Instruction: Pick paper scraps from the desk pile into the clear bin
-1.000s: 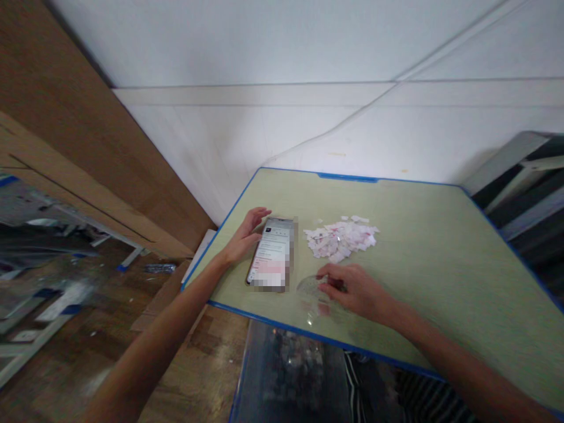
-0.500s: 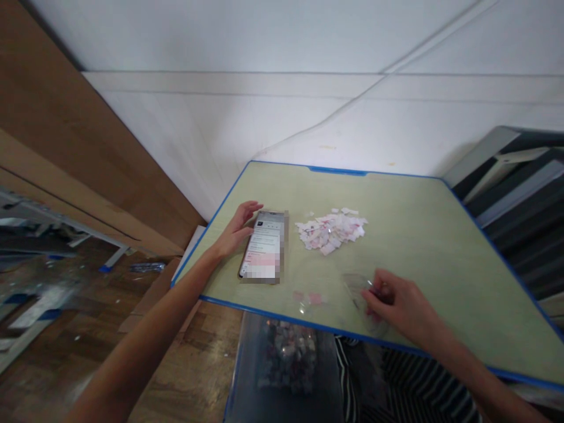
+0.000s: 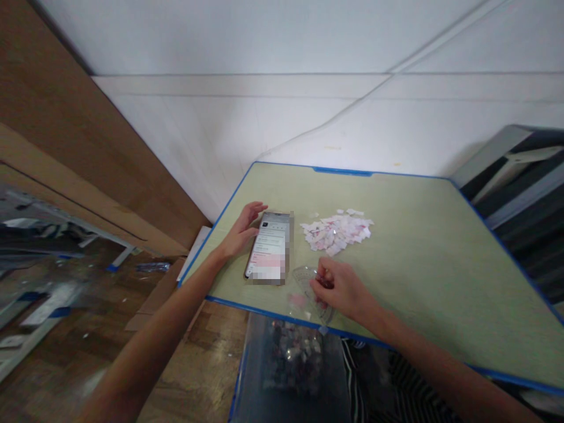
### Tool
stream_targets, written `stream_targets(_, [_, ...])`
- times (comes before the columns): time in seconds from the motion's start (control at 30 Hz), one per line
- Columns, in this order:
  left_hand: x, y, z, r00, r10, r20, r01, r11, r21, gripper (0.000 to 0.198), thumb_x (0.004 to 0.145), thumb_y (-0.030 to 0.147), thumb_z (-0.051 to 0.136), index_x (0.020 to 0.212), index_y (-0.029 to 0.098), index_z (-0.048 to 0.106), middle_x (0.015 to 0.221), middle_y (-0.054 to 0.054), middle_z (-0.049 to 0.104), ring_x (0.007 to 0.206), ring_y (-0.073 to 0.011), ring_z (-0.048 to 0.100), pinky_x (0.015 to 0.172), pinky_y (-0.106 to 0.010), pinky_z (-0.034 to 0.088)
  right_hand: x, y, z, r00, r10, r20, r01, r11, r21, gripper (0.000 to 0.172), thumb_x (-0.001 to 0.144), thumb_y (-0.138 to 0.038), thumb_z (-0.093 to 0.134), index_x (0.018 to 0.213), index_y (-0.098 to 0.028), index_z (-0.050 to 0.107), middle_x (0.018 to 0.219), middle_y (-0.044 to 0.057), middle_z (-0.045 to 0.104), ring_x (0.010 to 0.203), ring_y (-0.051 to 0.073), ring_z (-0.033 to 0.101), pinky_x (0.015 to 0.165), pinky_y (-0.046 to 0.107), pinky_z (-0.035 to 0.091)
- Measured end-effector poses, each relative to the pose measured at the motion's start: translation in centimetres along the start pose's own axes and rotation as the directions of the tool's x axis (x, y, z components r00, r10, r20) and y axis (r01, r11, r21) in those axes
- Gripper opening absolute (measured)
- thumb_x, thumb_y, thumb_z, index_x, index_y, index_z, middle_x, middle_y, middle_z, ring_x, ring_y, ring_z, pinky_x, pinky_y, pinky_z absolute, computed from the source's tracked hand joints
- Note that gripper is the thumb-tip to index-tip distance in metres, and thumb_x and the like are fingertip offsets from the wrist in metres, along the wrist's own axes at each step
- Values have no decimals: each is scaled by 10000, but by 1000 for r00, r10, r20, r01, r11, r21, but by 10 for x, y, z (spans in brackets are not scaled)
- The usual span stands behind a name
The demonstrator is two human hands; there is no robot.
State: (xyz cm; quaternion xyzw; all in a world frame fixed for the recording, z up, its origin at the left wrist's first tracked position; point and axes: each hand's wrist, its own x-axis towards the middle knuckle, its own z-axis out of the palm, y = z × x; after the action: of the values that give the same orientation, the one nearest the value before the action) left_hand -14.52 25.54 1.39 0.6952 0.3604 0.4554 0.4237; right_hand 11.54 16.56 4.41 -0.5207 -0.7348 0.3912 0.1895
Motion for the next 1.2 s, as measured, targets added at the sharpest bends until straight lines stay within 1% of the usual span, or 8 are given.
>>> stream_targets(0.1, [0,0,0,1000,3,0,-3,1000,-6,583,677,148,524,1222,225,335,1305,-71,439,1288,-236,311,1075,-412,163,6,2,-4,999,-52,18,52,999,-14,169,762,-149,519,660,-211,399,494,-21,595,445,113,554,457,206,373])
stream_targets(0.2, [1,0,0,1000,7,7,-7,1000,-8,588,672,145,515,1224,217,325,1305,-76,436,1288,-228,308,1077,-399,158,12,10,-18,995,-94,27,96,994,-48,104,761,-153,526,698,-199,458,509,-25,598,457,104,539,483,207,374])
stream_targets(0.33, [1,1,1,1000,13,14,-13,1000,-14,585,677,139,505,1230,208,324,1305,-81,430,1288,-222,308,1080,-397,161,16,20,-30,989,-144,29,147,981,-128,26,760,-188,546,752,-179,569,513,-19,571,469,104,485,486,219,332])
stream_targets(0.53, [0,1,1,1000,12,18,-12,1000,-11,584,671,132,502,1223,220,333,1299,-72,437,1289,-228,311,1081,-414,161,14,16,-17,976,-208,68,218,958,-189,147,774,-214,555,867,-163,658,539,-12,572,470,90,441,506,218,330])
stream_targets(0.9, [-1,6,2,997,66,28,-67,996,52,562,689,112,487,1223,211,342,1268,-89,489,1253,-237,372,1075,-462,184,8,3,-7,954,-237,181,268,948,-169,186,788,-203,559,916,-157,686,612,18,620,515,102,483,529,223,354])
stream_targets(1.0, [-1,5,2,996,83,31,-86,992,93,548,703,122,485,1228,203,348,1252,-103,501,1237,-243,397,1056,-476,228,7,2,-5,949,-239,206,273,950,-154,192,783,-203,564,920,-153,689,606,16,616,508,99,475,522,219,344])
stream_targets(1.1, [-2,4,1,989,146,-10,-142,972,187,479,748,160,490,1217,181,393,1232,-121,502,1202,-257,430,1017,-463,296,6,0,-4,942,-246,228,283,948,-148,194,777,-209,572,916,-149,693,593,13,611,501,98,473,513,217,335])
stream_targets(1.2, [-4,9,0,950,292,-106,-236,901,364,370,800,203,498,1166,164,464,1176,-128,504,1119,-274,461,943,-446,358,5,0,-1,930,-265,254,305,943,-134,202,780,-219,569,919,-140,693,586,15,608,501,98,477,518,216,343])
